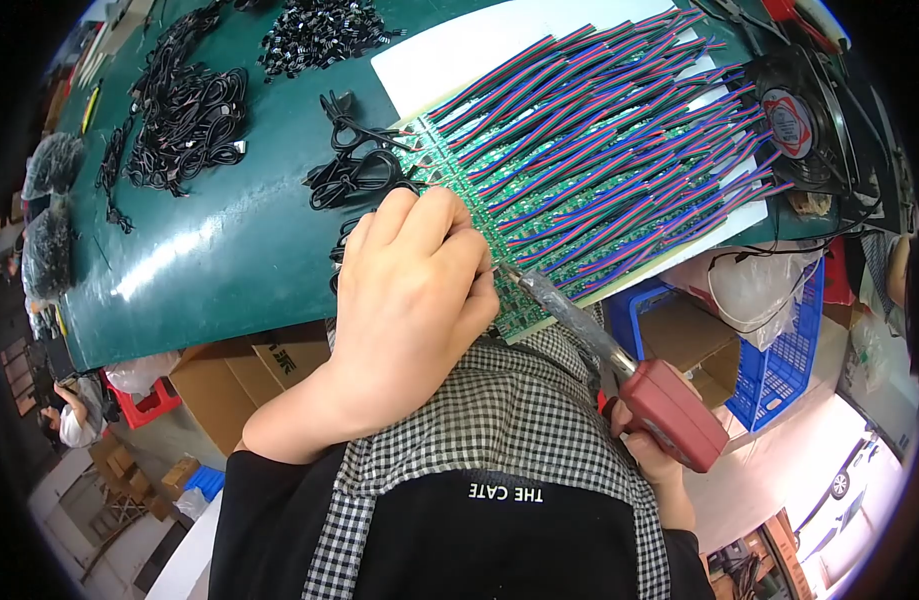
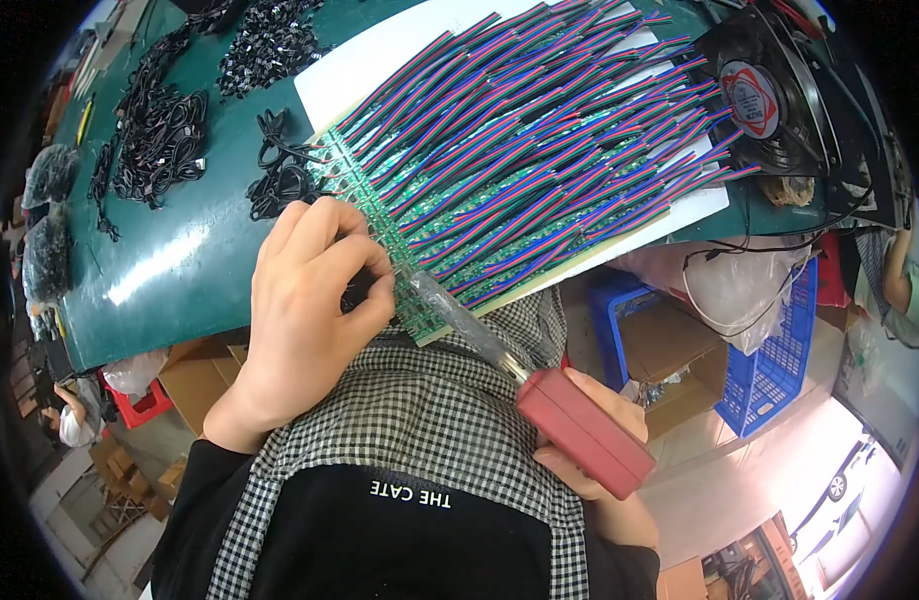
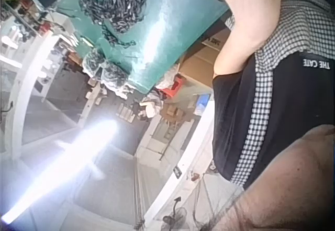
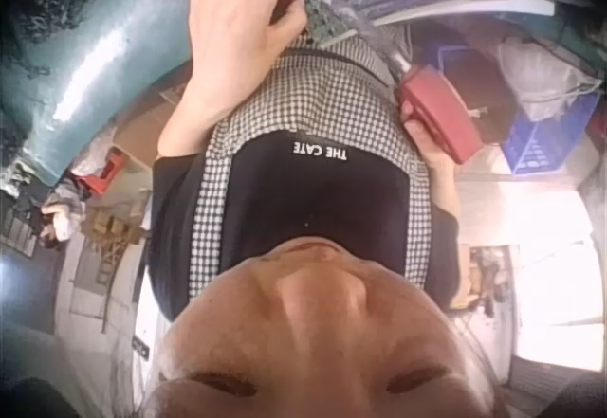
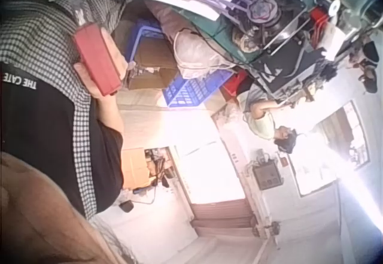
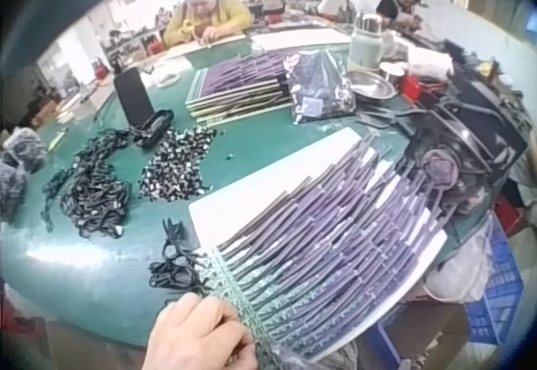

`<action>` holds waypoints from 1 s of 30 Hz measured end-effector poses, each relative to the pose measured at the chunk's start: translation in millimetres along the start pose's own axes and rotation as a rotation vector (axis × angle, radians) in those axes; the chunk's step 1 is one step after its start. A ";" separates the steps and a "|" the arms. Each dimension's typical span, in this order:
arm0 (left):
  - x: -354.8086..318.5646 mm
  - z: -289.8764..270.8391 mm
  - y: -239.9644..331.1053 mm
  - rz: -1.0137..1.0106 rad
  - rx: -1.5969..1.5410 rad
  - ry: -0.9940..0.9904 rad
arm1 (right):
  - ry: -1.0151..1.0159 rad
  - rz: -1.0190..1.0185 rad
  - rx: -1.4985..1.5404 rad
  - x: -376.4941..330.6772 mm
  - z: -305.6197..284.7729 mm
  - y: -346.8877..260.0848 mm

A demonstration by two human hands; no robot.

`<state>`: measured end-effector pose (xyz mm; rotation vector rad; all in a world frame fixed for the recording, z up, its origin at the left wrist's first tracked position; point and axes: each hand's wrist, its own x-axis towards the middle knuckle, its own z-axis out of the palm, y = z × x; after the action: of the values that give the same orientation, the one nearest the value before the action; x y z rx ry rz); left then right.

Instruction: The person solders wires onto a PCB panel of LED strips using a soldering iron.

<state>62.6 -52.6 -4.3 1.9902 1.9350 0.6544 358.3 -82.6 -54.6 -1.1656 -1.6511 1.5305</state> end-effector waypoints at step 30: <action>-11.4 1.9 -12.4 0.050 -0.131 0.059 | 0.091 0.261 0.480 1.2 8.8 -24.3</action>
<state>53.0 -63.1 -13.5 1.9651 1.8295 0.8383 345.2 -84.4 -32.4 -1.1878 -1.0167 1.8704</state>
